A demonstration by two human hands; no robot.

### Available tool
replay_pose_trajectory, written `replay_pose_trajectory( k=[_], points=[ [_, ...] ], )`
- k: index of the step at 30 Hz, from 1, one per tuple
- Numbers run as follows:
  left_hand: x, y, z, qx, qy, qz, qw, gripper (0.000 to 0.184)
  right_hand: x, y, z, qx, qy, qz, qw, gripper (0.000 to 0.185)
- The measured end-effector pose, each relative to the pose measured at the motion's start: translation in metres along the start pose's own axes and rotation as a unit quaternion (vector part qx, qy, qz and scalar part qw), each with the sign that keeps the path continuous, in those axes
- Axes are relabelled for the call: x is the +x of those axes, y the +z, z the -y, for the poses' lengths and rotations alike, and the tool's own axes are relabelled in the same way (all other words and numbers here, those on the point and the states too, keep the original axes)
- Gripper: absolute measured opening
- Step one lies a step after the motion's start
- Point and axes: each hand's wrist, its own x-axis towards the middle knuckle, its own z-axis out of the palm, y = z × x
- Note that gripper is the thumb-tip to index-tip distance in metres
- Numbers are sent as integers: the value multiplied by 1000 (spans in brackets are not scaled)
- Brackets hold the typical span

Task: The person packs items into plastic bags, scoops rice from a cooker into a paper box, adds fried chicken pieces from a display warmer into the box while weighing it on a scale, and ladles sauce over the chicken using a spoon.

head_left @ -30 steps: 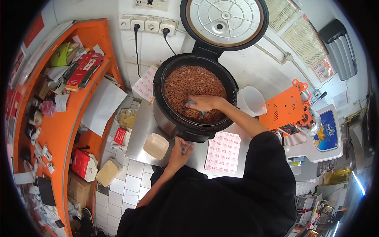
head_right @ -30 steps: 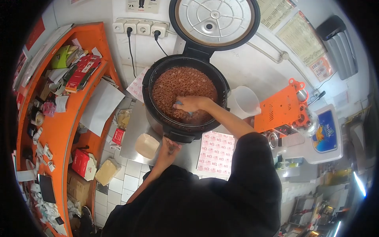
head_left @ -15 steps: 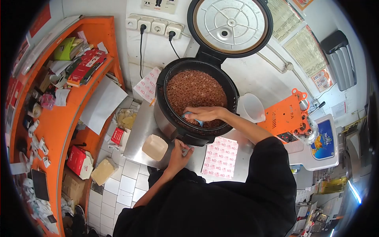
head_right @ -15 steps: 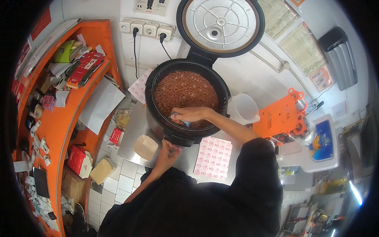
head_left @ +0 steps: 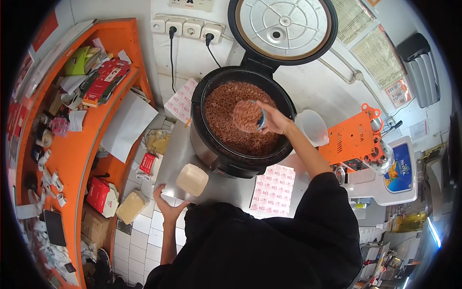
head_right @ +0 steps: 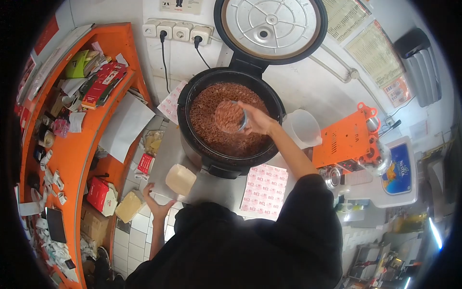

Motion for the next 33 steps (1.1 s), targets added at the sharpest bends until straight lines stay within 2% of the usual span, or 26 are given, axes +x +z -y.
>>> replay_pose_trajectory(
  k=[1,4,8,9,12,15,18,20,22,23,24,26,27,30,33],
  points=[
    [-1,-5,1,37,-18,28,999,120,-8,2,3,42,-14,-7,999,63],
    [-7,20,12,74,-46,148,985,144,-22,4,1,125,-55,74,988,60],
    [-2,72,34,-80,-133,119,981,122,-56,55,0,173,-100,48,979,62],
    [-5,83,43,-72,-131,102,983,118,-61,66,-6,190,-104,84,973,65],
    [-15,89,59,-59,-131,67,987,107,-81,115,-28,210,-58,74,973,66],
    [-6,59,34,-96,-135,86,982,107,-84,162,-64,223,12,41,974,65],
    [-7,36,28,-22,-33,84,996,111,-65,193,-105,251,85,83,961,63],
    [-7,24,27,-26,-40,106,993,115,-49,208,-118,202,75,69,974,61],
    [-6,16,27,-23,-25,104,994,114,-31,220,-131,-18,-83,-25,996,59],
    [-5,13,25,-8,-24,107,994,114,-24,227,-135,-129,-161,-73,976,58],
    [-4,10,23,-14,-28,105,994,114,-20,236,-137,-245,-166,-109,949,58],
    [-2,7,18,-30,-36,101,994,114,-13,256,-140,-465,-167,-177,851,58],
    [-1,8,18,-32,-23,94,995,115,-10,270,-136,-514,-148,-190,823,60],
    [3,13,22,-45,4,65,997,115,8,285,-152,-596,-183,-219,750,61],
    [1,21,30,-76,12,43,996,116,7,289,-134,-565,-175,-209,779,62]
  ],
)
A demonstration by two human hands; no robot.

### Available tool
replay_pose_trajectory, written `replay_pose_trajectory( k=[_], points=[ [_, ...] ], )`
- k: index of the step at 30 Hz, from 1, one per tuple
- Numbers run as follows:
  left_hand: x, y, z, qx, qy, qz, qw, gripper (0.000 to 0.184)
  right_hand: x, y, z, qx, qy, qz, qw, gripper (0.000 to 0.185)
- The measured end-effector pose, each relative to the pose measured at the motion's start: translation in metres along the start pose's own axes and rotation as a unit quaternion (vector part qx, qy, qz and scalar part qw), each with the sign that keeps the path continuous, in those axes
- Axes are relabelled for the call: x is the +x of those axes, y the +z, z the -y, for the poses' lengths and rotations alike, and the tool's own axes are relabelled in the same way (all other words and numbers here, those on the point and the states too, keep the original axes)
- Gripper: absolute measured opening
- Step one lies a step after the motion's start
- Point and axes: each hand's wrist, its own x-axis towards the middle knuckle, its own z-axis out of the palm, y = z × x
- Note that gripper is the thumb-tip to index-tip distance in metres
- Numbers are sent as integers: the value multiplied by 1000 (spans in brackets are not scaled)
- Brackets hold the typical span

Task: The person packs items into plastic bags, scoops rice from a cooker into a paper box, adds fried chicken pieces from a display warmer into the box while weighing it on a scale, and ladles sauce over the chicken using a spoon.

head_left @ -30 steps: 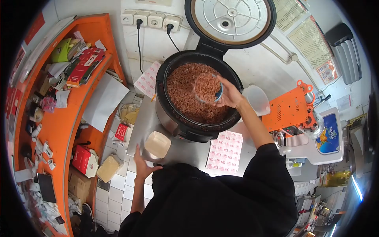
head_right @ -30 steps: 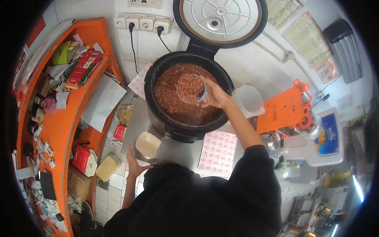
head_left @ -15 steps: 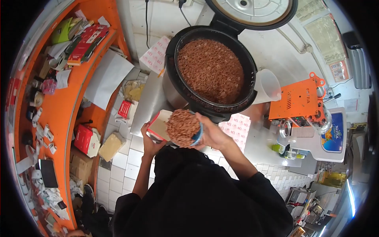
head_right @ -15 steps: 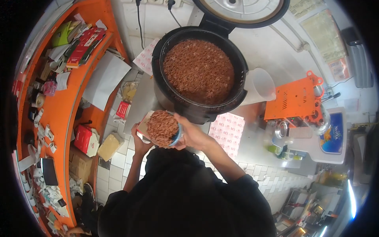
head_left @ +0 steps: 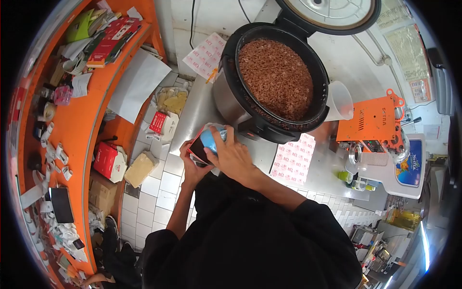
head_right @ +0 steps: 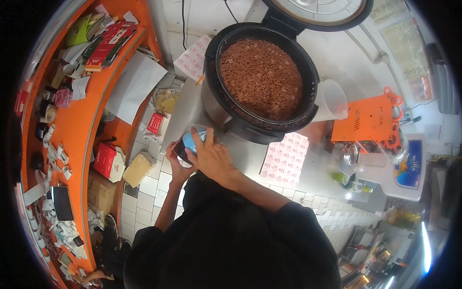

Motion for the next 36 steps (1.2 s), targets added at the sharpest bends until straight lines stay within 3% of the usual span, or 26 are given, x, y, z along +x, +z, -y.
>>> replay_pose_trajectory(
  k=[4,5,7,9,11,13,14,16,17,18,19,21,23,25,27,29,31,33,36],
  points=[
    [-25,4,45,-103,-153,-51,981,116,-9,-17,-10,128,-13,-34,991,59],
    [-27,2,53,-96,-142,-73,982,116,-18,-12,-24,179,-25,-49,982,59],
    [-36,2,65,-81,-126,-114,982,116,-45,-9,-44,305,59,-22,950,57],
    [-40,-3,62,-26,-121,-102,987,119,-81,-10,-58,443,248,58,859,58],
    [-41,-11,57,-36,-154,-89,983,120,-114,23,-97,473,370,15,800,60],
    [-44,-10,56,-48,-132,-62,988,122,-141,49,-141,518,410,-37,750,64],
    [-42,-12,49,-47,-107,-38,992,121,-154,67,-171,589,459,-108,656,52],
    [-46,-10,38,-47,-62,-8,997,120,-159,81,-194,446,470,-183,739,53],
    [-47,-7,34,-48,-41,-2,998,119,-156,78,-212,566,467,-230,639,45],
    [-46,-4,29,-49,-15,5,999,117,-159,90,-233,579,432,-266,638,45],
    [-38,-2,10,-77,38,38,996,113,-171,114,-273,700,373,-306,527,57],
    [-35,14,-16,-187,48,54,980,102,-159,91,-246,621,440,-358,541,66],
    [-49,25,-17,-118,60,95,987,114,-186,95,-238,565,517,-388,513,74],
    [-73,41,-21,-101,84,140,981,120,-222,101,-221,430,546,-385,607,72],
    [-89,64,-53,-140,118,204,962,121,-274,101,-193,445,474,-346,676,52],
    [-113,93,-87,-164,143,269,938,122,-329,72,-158,597,315,-261,690,60],
    [-147,129,-125,-185,173,334,908,123,-378,61,-135,701,242,-263,617,83],
    [-194,164,-164,-202,197,394,875,124,-428,64,-129,775,280,-319,469,84],
    [-263,207,-219,-221,235,490,809,126,-507,75,-133,886,82,-400,219,81]
  ],
)
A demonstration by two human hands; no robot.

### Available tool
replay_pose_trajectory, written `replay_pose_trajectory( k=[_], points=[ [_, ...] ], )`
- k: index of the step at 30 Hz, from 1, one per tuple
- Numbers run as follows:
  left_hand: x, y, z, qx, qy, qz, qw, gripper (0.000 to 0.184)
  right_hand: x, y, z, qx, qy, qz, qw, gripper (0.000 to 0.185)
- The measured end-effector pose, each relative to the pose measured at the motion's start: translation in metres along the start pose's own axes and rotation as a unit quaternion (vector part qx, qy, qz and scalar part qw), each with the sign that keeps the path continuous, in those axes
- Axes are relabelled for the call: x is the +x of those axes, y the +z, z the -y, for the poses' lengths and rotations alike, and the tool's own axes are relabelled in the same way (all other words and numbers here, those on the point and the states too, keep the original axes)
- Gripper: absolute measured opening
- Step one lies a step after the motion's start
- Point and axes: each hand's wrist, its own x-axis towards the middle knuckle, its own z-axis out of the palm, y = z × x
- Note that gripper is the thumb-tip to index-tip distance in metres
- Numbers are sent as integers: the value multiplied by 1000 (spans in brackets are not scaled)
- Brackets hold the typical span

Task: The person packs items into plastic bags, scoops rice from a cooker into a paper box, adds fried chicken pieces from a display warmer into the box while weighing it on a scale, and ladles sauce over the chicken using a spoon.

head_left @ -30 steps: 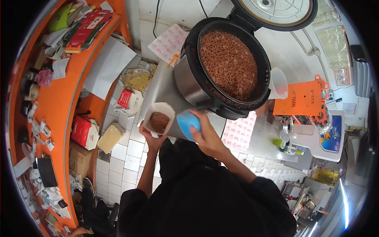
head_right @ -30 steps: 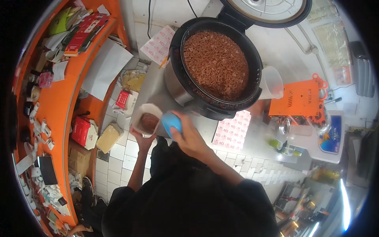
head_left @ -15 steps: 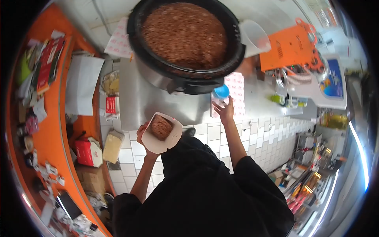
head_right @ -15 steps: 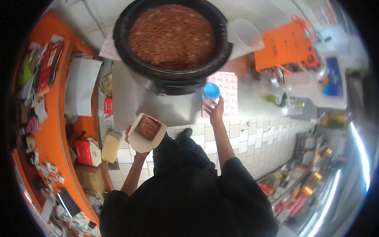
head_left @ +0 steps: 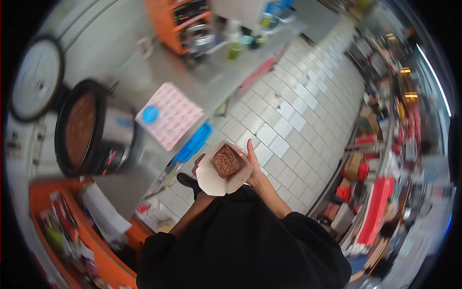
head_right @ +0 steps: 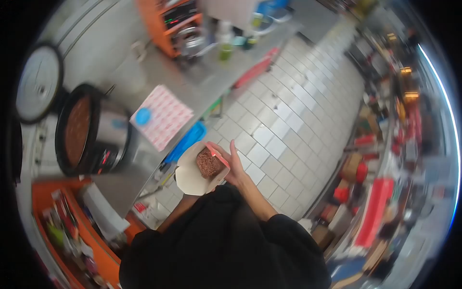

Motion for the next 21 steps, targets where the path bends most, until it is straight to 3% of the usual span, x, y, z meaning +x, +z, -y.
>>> replay_pose_trajectory(
  k=[3,4,7,10,12,14,16,18,21],
  points=[
    [35,73,-28,-18,25,90,995,127,-59,-4,48,-42,-133,8,990,74],
    [46,95,-36,-16,31,118,992,128,-70,-15,64,-19,-142,-49,989,63],
    [82,144,-58,26,61,192,979,134,-74,-77,104,137,-182,-72,971,52],
    [105,164,-73,-33,-1,237,971,136,-94,-96,146,177,-248,-73,950,46],
    [108,167,-55,-57,-58,227,971,122,-90,-134,170,204,-286,-87,932,48],
    [89,153,-4,-48,-141,232,961,105,-97,-127,200,175,-297,-81,935,48],
    [88,132,5,-10,-191,234,953,81,-102,-140,211,149,-287,-68,944,50],
    [59,114,59,19,-256,201,945,63,-88,-164,224,184,-340,-71,919,52],
    [52,95,74,61,-288,257,920,51,-94,-163,232,158,-369,-91,911,56]
  ],
)
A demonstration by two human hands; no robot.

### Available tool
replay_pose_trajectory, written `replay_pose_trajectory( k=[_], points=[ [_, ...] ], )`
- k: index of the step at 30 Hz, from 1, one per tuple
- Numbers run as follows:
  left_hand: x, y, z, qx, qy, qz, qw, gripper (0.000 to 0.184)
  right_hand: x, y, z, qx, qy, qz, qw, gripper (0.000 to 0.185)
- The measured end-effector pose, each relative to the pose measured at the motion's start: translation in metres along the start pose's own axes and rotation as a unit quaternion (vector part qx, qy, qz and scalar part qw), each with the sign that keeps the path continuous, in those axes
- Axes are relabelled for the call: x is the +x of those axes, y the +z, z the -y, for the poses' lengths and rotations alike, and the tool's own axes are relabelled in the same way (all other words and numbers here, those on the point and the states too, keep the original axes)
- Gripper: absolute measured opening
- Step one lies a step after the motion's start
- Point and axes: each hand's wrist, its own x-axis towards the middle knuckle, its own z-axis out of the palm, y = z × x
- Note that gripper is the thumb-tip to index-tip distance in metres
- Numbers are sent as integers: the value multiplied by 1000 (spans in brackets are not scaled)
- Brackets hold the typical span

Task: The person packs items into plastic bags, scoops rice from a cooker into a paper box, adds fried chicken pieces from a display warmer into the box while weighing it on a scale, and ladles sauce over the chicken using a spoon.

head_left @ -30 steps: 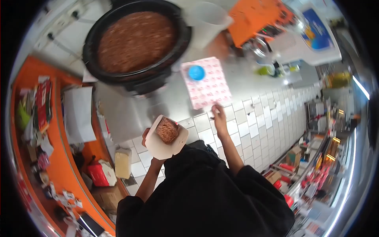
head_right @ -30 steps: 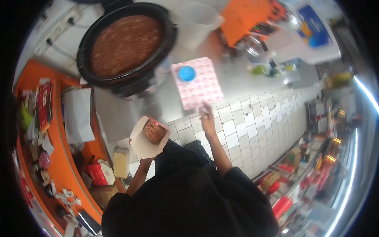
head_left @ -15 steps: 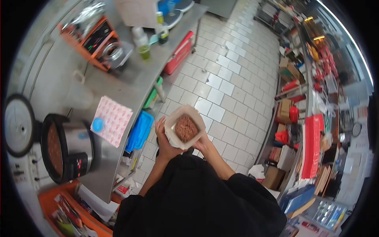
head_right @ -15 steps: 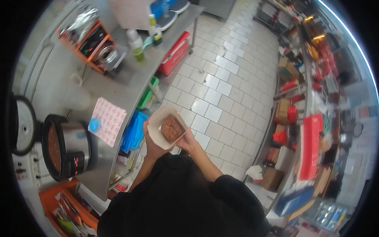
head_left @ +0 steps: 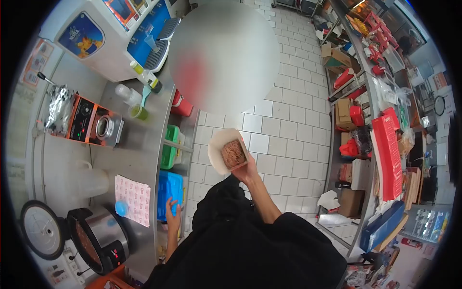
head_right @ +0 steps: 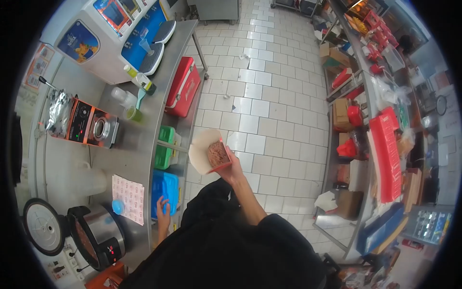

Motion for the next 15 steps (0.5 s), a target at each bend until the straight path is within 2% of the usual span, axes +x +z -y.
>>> replay_pose_trajectory(
  k=[3,6,7,10,11,13,15],
  points=[
    [-21,-25,-16,14,-15,6,1000,45,2,-26,-10,3,38,-2,999,57],
    [-54,-53,1,-5,-38,-24,999,40,-8,-24,-33,-18,14,18,1000,57],
    [-66,-62,-11,-19,-5,-48,999,38,-20,-13,-39,7,42,21,999,56],
    [-100,-96,-44,-47,-37,-125,990,35,-12,-52,-84,-10,77,1,997,57],
    [-108,-110,-51,-56,0,-161,985,28,-24,-33,-98,-20,78,-9,997,57],
    [-127,-167,-63,106,85,-192,972,22,-28,-13,-125,-9,102,-5,995,55],
    [-144,-224,-94,128,95,-270,950,20,-37,-21,-164,-25,120,19,992,49]
  ],
)
